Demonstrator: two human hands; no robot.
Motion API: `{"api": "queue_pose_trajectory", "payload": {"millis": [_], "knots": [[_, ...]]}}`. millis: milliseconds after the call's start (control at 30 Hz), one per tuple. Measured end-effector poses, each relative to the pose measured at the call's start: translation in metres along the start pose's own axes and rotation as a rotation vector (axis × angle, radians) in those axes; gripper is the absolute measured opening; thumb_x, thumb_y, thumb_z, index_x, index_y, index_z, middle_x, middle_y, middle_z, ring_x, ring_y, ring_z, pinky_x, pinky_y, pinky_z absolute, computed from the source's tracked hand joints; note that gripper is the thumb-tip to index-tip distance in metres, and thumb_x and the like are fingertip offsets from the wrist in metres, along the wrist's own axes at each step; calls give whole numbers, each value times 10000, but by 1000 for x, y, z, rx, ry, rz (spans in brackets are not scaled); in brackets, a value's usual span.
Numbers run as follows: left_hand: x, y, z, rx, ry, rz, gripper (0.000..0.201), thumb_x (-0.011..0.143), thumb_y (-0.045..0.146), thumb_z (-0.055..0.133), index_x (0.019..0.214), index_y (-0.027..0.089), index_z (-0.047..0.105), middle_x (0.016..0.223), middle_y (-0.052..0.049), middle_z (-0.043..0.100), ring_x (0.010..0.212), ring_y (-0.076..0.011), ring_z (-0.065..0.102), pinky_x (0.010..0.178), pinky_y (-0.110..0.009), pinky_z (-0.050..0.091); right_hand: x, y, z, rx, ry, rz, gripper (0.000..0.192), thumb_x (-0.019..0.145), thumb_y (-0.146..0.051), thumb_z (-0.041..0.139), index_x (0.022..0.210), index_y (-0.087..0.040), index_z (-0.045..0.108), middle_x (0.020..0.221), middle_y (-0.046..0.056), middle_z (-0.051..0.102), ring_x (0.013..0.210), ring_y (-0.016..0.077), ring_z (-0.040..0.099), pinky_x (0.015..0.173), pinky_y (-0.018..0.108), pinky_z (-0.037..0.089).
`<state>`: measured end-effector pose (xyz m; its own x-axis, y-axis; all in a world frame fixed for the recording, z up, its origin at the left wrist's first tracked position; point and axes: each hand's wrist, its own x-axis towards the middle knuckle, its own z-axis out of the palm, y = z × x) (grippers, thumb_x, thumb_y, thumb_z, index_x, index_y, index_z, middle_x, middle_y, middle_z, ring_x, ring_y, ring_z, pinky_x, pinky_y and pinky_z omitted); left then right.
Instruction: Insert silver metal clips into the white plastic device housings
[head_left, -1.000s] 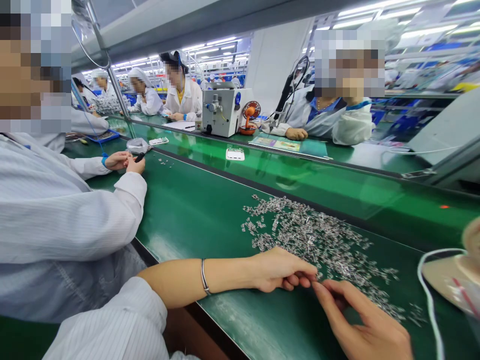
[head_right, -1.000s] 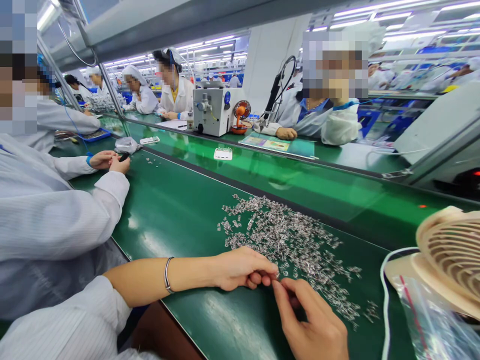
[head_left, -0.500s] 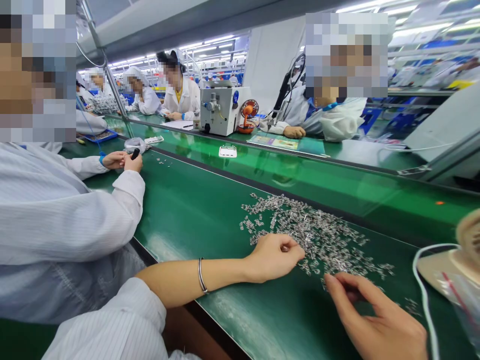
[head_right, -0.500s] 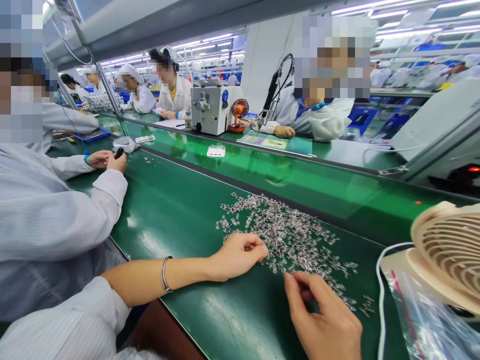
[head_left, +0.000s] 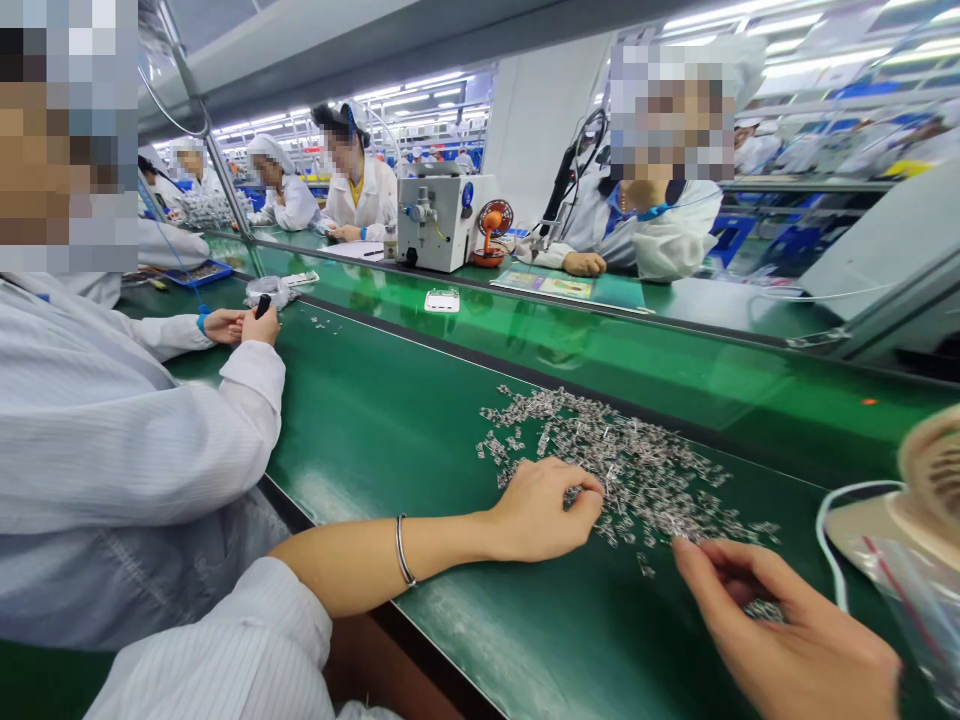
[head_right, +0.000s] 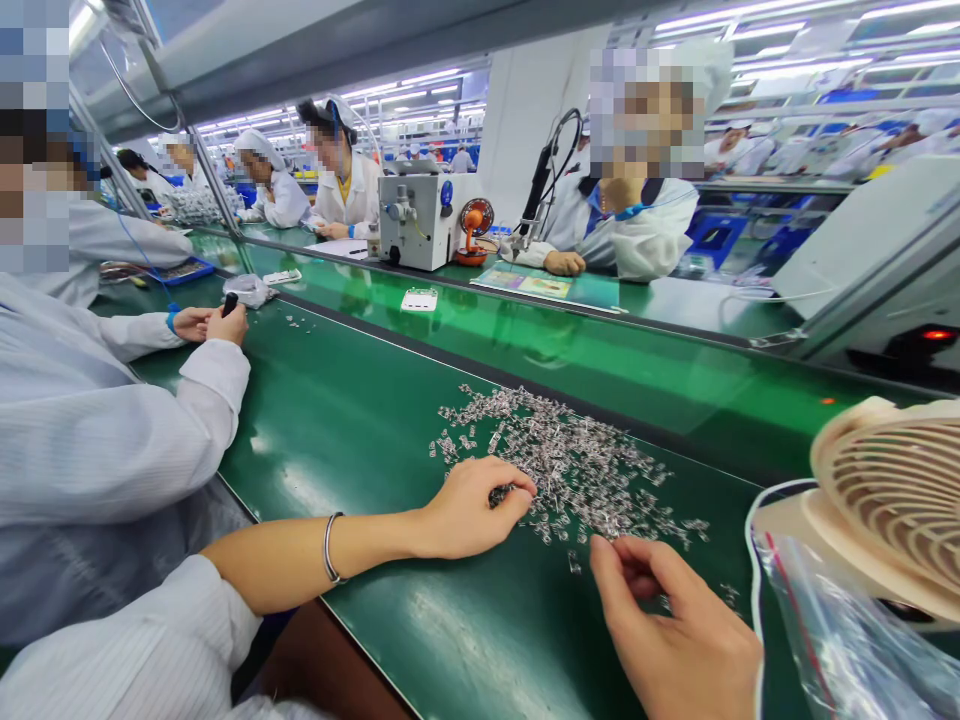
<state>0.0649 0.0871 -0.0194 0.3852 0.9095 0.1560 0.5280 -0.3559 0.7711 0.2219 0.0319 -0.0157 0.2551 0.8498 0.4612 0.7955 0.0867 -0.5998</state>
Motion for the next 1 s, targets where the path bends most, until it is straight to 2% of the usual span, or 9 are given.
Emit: {"api": "queue_pose_trajectory", "payload": {"millis": [100,233,333,433,533,633,733,833,1000], "knots": [[-3,-1,2,128,-17,31,277,824,215,436,1040,172,604,1117,-55,599,1088,-174,500,986,-333,355,6,7,1,-17,37,86,348,638,-587,452,563,-252,511,465,0,498,394,156,457,448,304,403],[-9,-1,3,419,-143,105,559,815,357,491,1336,196,369,1469,-149,190,1312,-423,154,990,-614,252,13,22,6,-6,56,146,290,633,-501,443,642,-230,546,529,30,561,496,191,546,553,329,473],[-9,-4,3,541,-262,124,646,839,424,462,1408,230,224,1509,-109,10,1316,-473,-11,984,-684,158,15,36,14,-32,44,93,336,716,-425,378,771,-182,604,708,89,643,630,213,607,658,359,498],[-4,-7,2,599,-328,85,629,865,458,399,1420,259,180,1512,-66,-20,1318,-464,-42,1000,-678,119,13,46,24,-108,-11,-58,388,800,-360,343,967,-140,615,989,151,642,913,248,609,823,401,474],[0,-7,2,608,-378,44,628,871,503,348,1423,283,149,1511,-59,-20,1320,-464,-24,1004,-673,108,7,48,32,-254,-151,-106,471,853,-386,347,1172,-94,534,1255,207,506,1164,310,472,923,477,405],[3,-9,0,598,-390,30,640,861,551,319,1422,295,147,1511,-59,-11,1323,-461,-4,1003,-670,107,3,42,36,-413,-358,-41,552,873,-433,341,1304,-99,429,1407,201,325,1259,372,344,936,573,347],[10,-14,-3,612,-366,-8,656,850,582,309,1420,297,153,1510,-68,4,1324,-458,11,1006,-659,107,6,34,36,-440,-505,-66,579,886,-449,316,1364,-123,354,1452,171,234,1293,369,288,950,604,317],[19,-20,-7,656,-305,-65,669,849,588,303,1423,281,149,1509,-87,18,1329,-447,25,1016,-640,114,12,28,35,-432,-534,-74,569,894,-427,324,1379,-131,331,1462,156,213,1312,357,256,968,597,306],[21,-20,-8,739,-223,-56,649,864,553,308,1424,268,146,1508,-100,37,1331,-442,46,1015,-628,137,15,25,28,-366,-436,-105,508,905,-378,344,1333,-113,406,1443,150,275,1315,320,268,1012,505,304]]}}
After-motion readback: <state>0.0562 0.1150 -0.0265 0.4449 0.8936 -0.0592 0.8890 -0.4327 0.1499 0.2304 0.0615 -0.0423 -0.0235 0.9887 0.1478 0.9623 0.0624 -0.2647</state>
